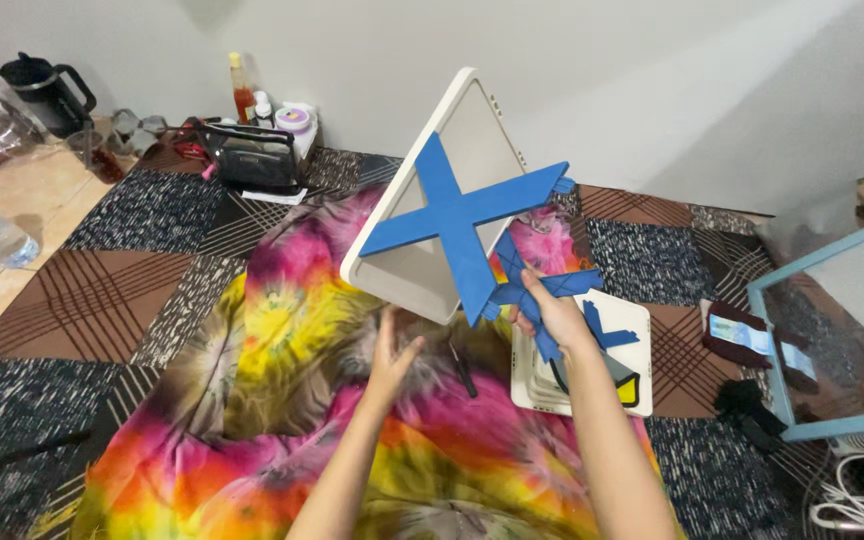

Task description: The person assembles white square trays by attaching blue plastic cross-shaped supports to the underside. They place supports, press them into place, and stack completed trays on a pile.

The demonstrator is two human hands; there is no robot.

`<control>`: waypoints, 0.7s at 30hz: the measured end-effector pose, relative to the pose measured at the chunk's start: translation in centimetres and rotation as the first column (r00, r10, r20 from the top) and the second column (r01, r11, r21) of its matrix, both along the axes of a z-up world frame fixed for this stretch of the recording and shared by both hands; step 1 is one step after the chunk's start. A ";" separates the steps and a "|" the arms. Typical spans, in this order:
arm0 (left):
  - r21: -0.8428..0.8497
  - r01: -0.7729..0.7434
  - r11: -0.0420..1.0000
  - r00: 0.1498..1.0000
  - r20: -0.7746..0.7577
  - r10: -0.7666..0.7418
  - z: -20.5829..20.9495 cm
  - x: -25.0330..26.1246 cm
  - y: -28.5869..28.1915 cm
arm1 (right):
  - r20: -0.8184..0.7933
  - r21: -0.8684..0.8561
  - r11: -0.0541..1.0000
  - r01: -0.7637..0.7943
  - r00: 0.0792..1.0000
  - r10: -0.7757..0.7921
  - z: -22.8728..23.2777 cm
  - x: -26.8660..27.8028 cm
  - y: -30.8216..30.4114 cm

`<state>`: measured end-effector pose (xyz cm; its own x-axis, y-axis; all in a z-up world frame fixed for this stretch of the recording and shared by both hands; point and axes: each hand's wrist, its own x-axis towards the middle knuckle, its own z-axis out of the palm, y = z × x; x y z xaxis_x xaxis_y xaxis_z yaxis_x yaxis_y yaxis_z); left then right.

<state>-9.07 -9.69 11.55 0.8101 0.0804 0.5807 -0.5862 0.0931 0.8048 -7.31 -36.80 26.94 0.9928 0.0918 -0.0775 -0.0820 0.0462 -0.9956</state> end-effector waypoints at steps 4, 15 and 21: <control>-0.082 0.120 0.989 0.983 -0.131 -0.130 2.9 1.4 -2.0 | 0.016 -0.065 0.997 0.028 1.000 -0.027 2.5 -3.3 -0.2; -0.104 -0.058 0.993 0.960 -0.279 0.027 10.2 -4.3 -4.5 | -0.014 0.128 0.943 -0.306 0.950 0.310 4.2 -7.8 -3.8; -0.236 -0.050 0.970 0.956 -0.294 -0.022 12.3 -7.7 -6.8 | 0.014 0.630 0.776 0.031 0.999 -0.051 -0.2 -9.3 0.8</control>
